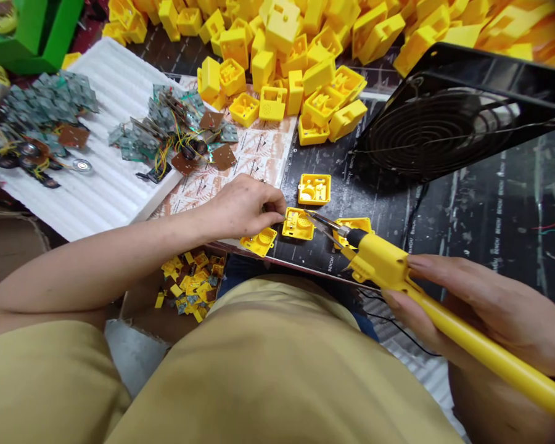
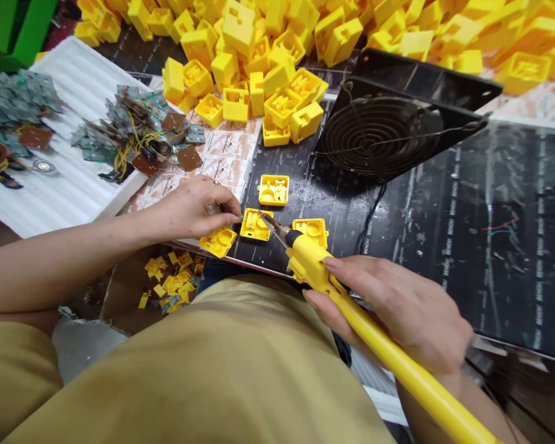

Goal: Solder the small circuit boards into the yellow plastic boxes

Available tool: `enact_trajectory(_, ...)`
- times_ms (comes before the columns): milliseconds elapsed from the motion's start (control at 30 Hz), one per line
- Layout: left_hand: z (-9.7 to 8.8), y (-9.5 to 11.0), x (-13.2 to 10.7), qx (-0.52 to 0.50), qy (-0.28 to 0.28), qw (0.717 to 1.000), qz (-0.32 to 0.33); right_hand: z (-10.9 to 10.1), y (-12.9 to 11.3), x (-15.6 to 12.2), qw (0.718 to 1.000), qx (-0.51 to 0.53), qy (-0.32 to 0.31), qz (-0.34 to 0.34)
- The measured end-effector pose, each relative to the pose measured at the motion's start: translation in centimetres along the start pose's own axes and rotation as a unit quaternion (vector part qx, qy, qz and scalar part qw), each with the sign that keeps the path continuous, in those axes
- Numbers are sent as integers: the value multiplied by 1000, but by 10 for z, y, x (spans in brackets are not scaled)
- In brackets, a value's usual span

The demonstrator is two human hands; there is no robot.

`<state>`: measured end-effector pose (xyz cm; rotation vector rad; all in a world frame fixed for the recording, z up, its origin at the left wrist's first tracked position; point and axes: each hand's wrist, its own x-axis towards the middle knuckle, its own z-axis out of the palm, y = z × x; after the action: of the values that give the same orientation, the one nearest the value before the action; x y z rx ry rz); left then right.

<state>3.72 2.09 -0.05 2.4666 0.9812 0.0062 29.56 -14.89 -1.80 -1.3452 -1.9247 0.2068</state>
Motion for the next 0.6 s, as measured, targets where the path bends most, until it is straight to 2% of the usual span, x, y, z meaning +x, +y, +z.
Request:
enact_trajectory(133, 0, 4, 2, -43, -17, 997, -57, 1, -1, 2, 1000, 15, -5, -14)
enact_trajectory(367, 4, 10, 4, 1, -38, 999, 10, -9, 3, 6, 995, 49, -55, -71)
enact_trajectory(500, 4, 15, 9, 54, -61, 997, 15, -16, 6, 6, 991, 15, -92, -98)
enact_trajectory(600, 2, 21, 11, 78, -66, 995, 12, -19, 5, 13, 985, -6, -96, -142)
